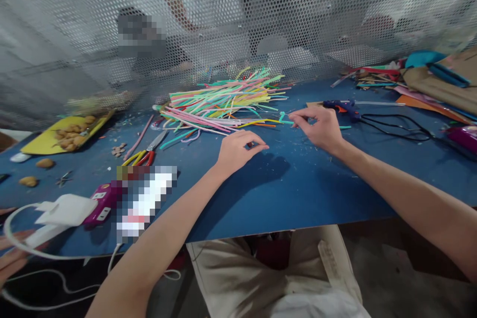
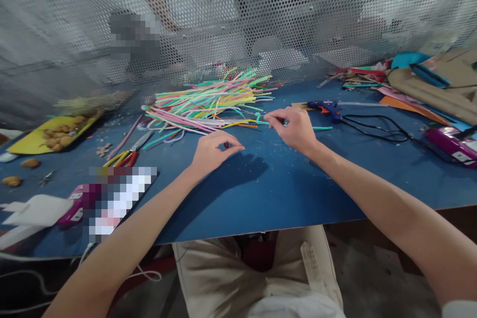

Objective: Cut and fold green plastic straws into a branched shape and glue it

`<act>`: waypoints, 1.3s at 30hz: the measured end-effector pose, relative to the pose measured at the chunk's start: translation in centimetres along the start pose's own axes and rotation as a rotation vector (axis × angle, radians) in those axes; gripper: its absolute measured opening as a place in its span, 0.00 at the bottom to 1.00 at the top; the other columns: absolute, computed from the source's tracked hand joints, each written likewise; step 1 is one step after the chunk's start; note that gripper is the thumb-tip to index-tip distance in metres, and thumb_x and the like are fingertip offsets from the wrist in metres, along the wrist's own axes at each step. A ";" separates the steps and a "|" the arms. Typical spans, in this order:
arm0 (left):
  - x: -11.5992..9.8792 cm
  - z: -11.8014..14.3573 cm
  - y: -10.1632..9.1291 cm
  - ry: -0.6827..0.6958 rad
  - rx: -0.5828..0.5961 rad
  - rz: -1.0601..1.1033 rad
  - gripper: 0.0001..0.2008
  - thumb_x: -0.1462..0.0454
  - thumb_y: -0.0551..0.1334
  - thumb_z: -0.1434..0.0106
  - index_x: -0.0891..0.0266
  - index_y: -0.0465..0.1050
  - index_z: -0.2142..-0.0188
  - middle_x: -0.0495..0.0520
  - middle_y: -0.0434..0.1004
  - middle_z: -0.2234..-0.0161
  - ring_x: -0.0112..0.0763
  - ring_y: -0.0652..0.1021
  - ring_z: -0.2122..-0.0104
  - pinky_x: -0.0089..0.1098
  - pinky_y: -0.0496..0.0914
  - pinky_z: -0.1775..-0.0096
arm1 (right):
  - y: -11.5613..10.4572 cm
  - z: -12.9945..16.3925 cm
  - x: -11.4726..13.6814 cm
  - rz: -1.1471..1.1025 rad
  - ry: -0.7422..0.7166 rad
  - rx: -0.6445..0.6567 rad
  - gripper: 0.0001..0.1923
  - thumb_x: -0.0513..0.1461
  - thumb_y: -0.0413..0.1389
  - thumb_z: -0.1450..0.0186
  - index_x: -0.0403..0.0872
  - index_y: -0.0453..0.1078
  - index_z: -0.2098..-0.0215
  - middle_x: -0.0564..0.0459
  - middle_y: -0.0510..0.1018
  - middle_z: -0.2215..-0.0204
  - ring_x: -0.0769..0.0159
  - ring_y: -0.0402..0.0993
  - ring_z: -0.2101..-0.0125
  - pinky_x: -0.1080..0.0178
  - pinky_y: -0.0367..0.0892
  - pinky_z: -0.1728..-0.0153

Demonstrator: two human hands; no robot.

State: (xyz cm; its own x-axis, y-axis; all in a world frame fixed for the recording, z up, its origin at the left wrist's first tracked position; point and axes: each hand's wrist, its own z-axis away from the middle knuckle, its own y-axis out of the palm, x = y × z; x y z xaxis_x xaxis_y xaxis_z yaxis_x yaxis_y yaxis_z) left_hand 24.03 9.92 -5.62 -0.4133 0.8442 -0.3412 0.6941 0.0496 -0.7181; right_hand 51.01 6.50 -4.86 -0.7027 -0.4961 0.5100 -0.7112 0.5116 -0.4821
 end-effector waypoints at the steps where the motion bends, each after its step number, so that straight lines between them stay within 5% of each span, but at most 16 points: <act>1: 0.0 -0.1 0.0 -0.022 0.010 0.004 0.14 0.51 0.67 0.34 0.58 0.81 0.67 0.49 0.83 0.67 0.27 0.78 0.69 0.30 0.71 0.61 | 0.0 0.0 0.0 0.004 -0.012 -0.013 0.12 0.45 0.59 0.31 0.50 0.82 0.65 0.54 0.85 0.72 0.63 0.77 0.72 0.58 0.71 0.61; 6: 0.2 -0.1 -0.1 -0.043 0.044 0.004 0.14 0.51 0.67 0.34 0.57 0.82 0.66 0.48 0.83 0.69 0.27 0.78 0.70 0.29 0.71 0.63 | 0.2 0.2 0.3 0.020 -0.067 -0.040 0.10 0.45 0.60 0.31 0.53 0.82 0.65 0.57 0.85 0.73 0.64 0.75 0.73 0.56 0.69 0.59; 14: 0.7 0.1 0.3 0.152 0.080 -0.031 0.13 0.63 0.57 0.26 0.60 0.81 0.51 0.53 0.86 0.56 0.30 0.82 0.59 0.33 0.74 0.55 | 0.1 0.4 1.2 0.021 -0.121 -0.019 0.08 0.45 0.60 0.31 0.54 0.82 0.64 0.58 0.84 0.74 0.65 0.74 0.73 0.54 0.67 0.55; 23: 0.0 0.2 0.1 0.100 0.044 -0.084 0.12 0.53 0.67 0.34 0.59 0.80 0.68 0.48 0.84 0.68 0.27 0.79 0.68 0.29 0.71 0.62 | 0.0 0.5 1.0 -0.008 -0.160 -0.016 0.08 0.44 0.60 0.31 0.54 0.82 0.63 0.57 0.83 0.75 0.65 0.74 0.73 0.54 0.65 0.57; 32: -0.3 0.3 0.2 0.148 0.026 -0.058 0.07 0.60 0.65 0.31 0.60 0.75 0.57 0.51 0.81 0.63 0.27 0.77 0.65 0.30 0.72 0.58 | -0.1 0.4 1.4 0.006 -0.183 0.012 0.07 0.43 0.61 0.31 0.54 0.82 0.62 0.58 0.83 0.75 0.65 0.73 0.73 0.55 0.64 0.60; 39: -0.5 -0.1 0.2 0.291 0.046 -0.045 0.03 0.65 0.62 0.30 0.61 0.76 0.58 0.53 0.80 0.61 0.29 0.78 0.59 0.32 0.74 0.54 | 0.0 0.5 1.4 -0.007 -0.174 0.019 0.07 0.43 0.61 0.31 0.55 0.82 0.62 0.58 0.83 0.75 0.65 0.73 0.73 0.55 0.65 0.59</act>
State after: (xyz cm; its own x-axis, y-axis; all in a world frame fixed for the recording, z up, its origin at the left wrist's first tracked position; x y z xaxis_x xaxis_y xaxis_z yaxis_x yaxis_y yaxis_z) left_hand 24.46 9.61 -5.56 -0.2520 0.9596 -0.1250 0.6490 0.0718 -0.7574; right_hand 49.99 5.42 -4.53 -0.6893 -0.6145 0.3836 -0.7155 0.4948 -0.4932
